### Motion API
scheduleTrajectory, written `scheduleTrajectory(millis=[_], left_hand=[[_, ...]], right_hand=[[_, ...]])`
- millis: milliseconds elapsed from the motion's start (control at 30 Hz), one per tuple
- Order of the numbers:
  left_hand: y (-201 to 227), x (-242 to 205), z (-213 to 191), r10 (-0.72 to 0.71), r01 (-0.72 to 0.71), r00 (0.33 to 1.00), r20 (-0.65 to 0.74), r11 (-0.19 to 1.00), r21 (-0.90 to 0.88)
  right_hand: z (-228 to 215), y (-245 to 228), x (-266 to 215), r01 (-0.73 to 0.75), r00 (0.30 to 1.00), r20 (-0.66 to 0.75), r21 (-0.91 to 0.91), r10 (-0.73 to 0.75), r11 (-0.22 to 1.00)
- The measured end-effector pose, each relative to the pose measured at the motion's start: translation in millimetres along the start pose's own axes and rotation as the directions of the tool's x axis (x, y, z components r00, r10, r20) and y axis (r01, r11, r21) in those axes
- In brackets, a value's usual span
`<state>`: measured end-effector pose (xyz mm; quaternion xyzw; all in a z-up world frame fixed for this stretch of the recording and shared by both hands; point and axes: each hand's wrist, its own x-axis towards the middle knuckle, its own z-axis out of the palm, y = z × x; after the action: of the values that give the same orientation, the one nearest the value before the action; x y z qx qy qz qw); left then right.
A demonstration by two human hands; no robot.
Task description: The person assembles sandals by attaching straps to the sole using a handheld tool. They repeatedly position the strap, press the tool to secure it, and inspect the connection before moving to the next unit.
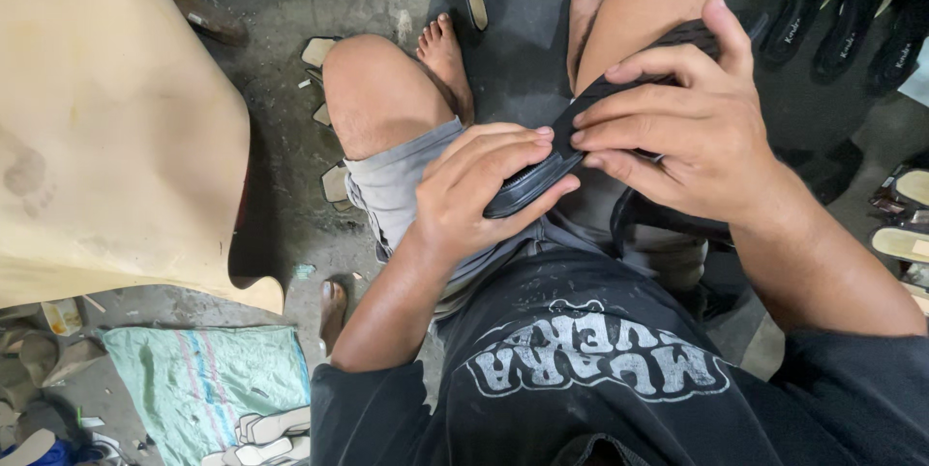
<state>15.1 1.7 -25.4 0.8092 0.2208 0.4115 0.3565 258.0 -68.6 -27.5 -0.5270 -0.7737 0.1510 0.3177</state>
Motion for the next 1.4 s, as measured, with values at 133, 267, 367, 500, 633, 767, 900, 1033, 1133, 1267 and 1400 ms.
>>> scheduleTrajectory(millis=[133, 267, 367, 500, 633, 767, 900, 1033, 1133, 1267, 1400], left_hand=[[-1.5, -1.4, 0.5, 0.009, -0.009, 1.0, -0.002, 1.0, 0.01], [-6.7, -9.0, -9.4, -0.035, 0.031, 0.998, 0.049, 0.996, 0.078], [-11.0, -21.8, -8.7, -0.273, 0.262, 0.955, -0.112, 0.959, -0.106], [-17.8, -40.5, 15.0, -0.658, 0.512, 0.753, 0.025, 0.561, -0.651], [-25.4, -53.4, 37.8, -0.511, 0.518, 0.787, 0.346, 0.244, -0.82], [-33.5, -51.5, 55.4, -0.531, 0.52, 0.832, 0.158, 0.651, -0.553], [-38.2, -53.3, 73.4, -0.609, 0.487, 0.792, 0.038, 0.594, -0.64], [-44.5, -57.8, 86.5, -0.685, 0.431, 0.729, -0.013, 0.473, -0.768], [-42.2, -60.2, 90.1, -0.762, 0.523, 0.644, -0.064, 0.5, -0.691], [-37.8, -50.0, 59.6, -0.623, 0.463, 0.773, 0.118, 0.428, -0.776], [-41.5, -39.1, 3.9, -0.509, 0.483, 0.796, 0.328, 0.208, -0.85]], right_hand=[[5.7, -2.0, -2.6, 0.024, 0.999, -0.04, -0.034, -0.025, 0.999], [5.2, -21.8, -18.1, -0.002, 0.987, -0.162, -0.124, -0.019, 0.992], [0.8, -42.7, -36.5, -0.068, 0.973, -0.212, 0.125, 0.094, 0.99], [34.3, -35.9, -31.1, -0.528, 0.813, 0.201, 0.652, 0.547, 0.544], [64.2, -16.2, -16.5, -0.211, 0.676, 0.08, 0.973, 0.732, 0.088], [85.4, -23.3, -15.2, -0.146, 0.537, 0.147, 0.986, 0.831, -0.081], [114.3, -29.9, -30.4, -0.32, 0.649, -0.029, 0.896, 0.76, 0.307], [132.7, -19.1, -47.1, -0.383, 0.701, -0.105, 0.779, 0.705, 0.496], [135.7, -17.6, -51.3, -0.601, 0.585, -0.004, 0.669, 0.811, 0.437], [116.1, -24.5, -44.0, -0.376, 0.777, -0.033, 0.777, 0.629, 0.505], [81.1, -36.9, -48.0, -0.641, 0.65, 0.353, 0.73, 0.673, 0.237]])
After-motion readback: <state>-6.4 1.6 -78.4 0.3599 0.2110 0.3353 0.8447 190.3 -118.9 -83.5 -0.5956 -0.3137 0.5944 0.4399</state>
